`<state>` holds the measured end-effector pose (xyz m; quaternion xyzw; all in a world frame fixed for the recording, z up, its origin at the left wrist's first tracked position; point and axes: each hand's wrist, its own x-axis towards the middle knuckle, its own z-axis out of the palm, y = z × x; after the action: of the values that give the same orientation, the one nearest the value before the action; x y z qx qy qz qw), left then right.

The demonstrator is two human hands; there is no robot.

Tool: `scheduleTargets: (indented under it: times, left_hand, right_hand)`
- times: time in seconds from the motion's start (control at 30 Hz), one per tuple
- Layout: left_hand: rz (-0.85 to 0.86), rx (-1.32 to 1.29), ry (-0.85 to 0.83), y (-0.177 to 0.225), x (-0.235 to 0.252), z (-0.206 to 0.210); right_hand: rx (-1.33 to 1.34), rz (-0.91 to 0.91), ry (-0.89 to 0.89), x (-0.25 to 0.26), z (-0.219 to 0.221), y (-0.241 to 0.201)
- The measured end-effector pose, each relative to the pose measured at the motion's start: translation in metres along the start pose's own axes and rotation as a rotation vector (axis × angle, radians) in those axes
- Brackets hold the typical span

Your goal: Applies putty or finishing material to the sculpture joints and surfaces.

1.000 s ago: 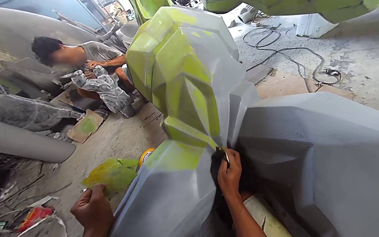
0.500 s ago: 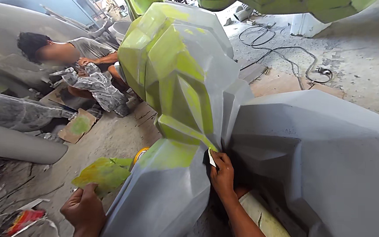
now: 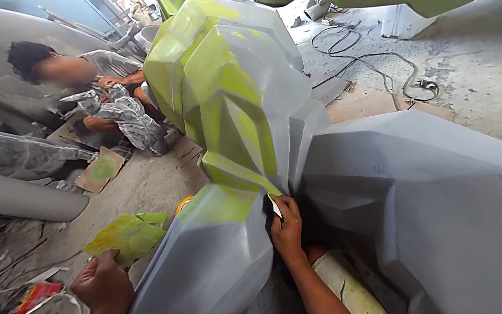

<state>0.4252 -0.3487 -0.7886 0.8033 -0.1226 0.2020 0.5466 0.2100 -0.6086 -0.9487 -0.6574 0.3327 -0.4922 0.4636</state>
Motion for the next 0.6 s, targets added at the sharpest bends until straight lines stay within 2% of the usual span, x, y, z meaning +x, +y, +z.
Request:
scheduleTargets:
  times: [0.2, 0.37, 0.6]
  left_hand:
    - [0.016, 0.010, 0.019, 0.002, -0.001, 0.000]
    - [-0.003, 0.014, 0.009, 0.002, -0.001, 0.001]
    - [-0.007, 0.020, -0.018, 0.005, -0.002, 0.001]
  right_hand:
    - [0.028, -0.023, 0.158, 0.018, 0.002, -0.003]
    - [-0.044, -0.022, 0.067, 0.029, 0.015, -0.011]
    - [0.055, -0.061, -0.008, 0.023, 0.005, -0.015]
